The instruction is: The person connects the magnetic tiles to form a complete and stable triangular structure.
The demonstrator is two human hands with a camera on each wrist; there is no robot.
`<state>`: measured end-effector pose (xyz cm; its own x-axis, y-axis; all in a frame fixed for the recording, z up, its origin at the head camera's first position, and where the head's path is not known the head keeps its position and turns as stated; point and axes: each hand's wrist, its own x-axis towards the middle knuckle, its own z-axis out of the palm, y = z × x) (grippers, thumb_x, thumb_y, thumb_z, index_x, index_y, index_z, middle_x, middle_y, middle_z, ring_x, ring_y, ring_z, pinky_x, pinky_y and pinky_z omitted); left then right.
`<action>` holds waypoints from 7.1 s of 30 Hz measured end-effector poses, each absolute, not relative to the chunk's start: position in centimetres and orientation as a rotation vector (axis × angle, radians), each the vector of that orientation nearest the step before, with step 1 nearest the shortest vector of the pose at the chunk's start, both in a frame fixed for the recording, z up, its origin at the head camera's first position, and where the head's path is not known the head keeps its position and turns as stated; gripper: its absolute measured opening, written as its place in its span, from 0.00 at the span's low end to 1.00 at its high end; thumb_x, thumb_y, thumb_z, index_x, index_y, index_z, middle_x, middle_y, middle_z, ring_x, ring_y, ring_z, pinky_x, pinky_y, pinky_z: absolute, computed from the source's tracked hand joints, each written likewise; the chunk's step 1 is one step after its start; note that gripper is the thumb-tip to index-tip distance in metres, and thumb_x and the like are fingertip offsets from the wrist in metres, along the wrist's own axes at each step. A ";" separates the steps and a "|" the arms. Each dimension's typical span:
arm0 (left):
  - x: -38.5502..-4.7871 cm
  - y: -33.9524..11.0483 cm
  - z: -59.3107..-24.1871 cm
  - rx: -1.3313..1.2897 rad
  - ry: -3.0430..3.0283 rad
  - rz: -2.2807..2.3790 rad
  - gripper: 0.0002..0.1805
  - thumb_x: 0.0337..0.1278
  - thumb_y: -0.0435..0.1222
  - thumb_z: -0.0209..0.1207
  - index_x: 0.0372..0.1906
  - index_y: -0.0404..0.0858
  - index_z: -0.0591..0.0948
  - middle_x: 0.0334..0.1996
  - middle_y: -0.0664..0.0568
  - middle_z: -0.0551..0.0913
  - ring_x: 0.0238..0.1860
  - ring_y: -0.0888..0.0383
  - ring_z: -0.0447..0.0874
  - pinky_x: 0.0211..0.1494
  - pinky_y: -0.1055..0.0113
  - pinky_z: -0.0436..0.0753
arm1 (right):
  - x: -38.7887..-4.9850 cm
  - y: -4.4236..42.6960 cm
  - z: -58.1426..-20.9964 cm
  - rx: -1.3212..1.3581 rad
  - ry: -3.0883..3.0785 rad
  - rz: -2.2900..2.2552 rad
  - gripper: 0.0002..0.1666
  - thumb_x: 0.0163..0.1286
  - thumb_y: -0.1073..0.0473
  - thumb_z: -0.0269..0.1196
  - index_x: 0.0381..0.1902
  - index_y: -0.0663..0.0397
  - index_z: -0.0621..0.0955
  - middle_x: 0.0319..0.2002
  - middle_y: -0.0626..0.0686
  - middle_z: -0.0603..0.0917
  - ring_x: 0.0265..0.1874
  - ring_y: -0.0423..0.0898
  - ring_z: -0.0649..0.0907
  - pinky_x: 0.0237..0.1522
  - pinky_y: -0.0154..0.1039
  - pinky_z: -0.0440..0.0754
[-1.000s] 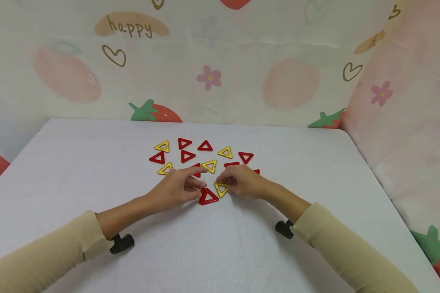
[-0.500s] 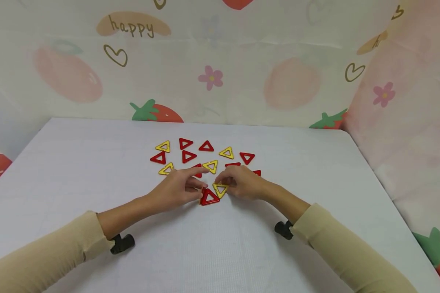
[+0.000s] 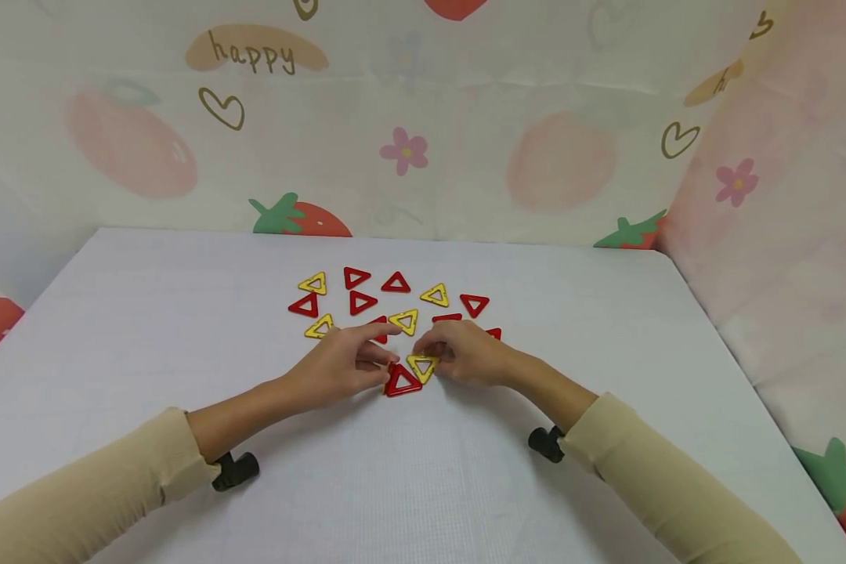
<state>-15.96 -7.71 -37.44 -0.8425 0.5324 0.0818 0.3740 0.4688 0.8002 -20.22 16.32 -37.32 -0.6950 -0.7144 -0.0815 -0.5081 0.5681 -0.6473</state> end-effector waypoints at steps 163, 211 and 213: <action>-16.3 -7.8 -37.3 0.731 2.515 1.260 0.36 0.55 0.30 0.69 0.70 0.38 0.69 0.34 0.52 0.89 0.37 0.62 0.88 0.42 0.70 0.85 | -19.8 15.2 -35.8 -0.959 2.330 -0.946 0.16 0.65 0.60 0.69 0.49 0.59 0.84 0.36 0.46 0.86 0.36 0.41 0.84 0.44 0.37 0.84; -16.7 -7.3 -37.7 0.757 2.656 1.122 0.32 0.59 0.31 0.67 0.69 0.37 0.72 0.34 0.53 0.90 0.40 0.61 0.88 0.54 0.62 0.82 | -20.0 14.4 -37.0 -1.116 2.487 -0.775 0.15 0.63 0.65 0.70 0.49 0.55 0.87 0.41 0.47 0.87 0.33 0.39 0.82 0.39 0.33 0.83; -16.7 -7.3 -37.6 0.743 2.652 1.127 0.32 0.59 0.31 0.67 0.69 0.38 0.72 0.34 0.52 0.90 0.41 0.60 0.88 0.55 0.61 0.82 | -20.0 14.4 -37.0 -1.111 2.498 -0.761 0.14 0.63 0.64 0.70 0.48 0.55 0.87 0.41 0.47 0.87 0.33 0.38 0.81 0.39 0.33 0.82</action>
<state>-16.74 -7.28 -37.64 -0.8625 0.5044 0.0406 0.3792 0.5912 0.7118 -19.97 14.38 -37.02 -0.6546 -0.7538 -0.0582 -0.5933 0.5599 -0.5784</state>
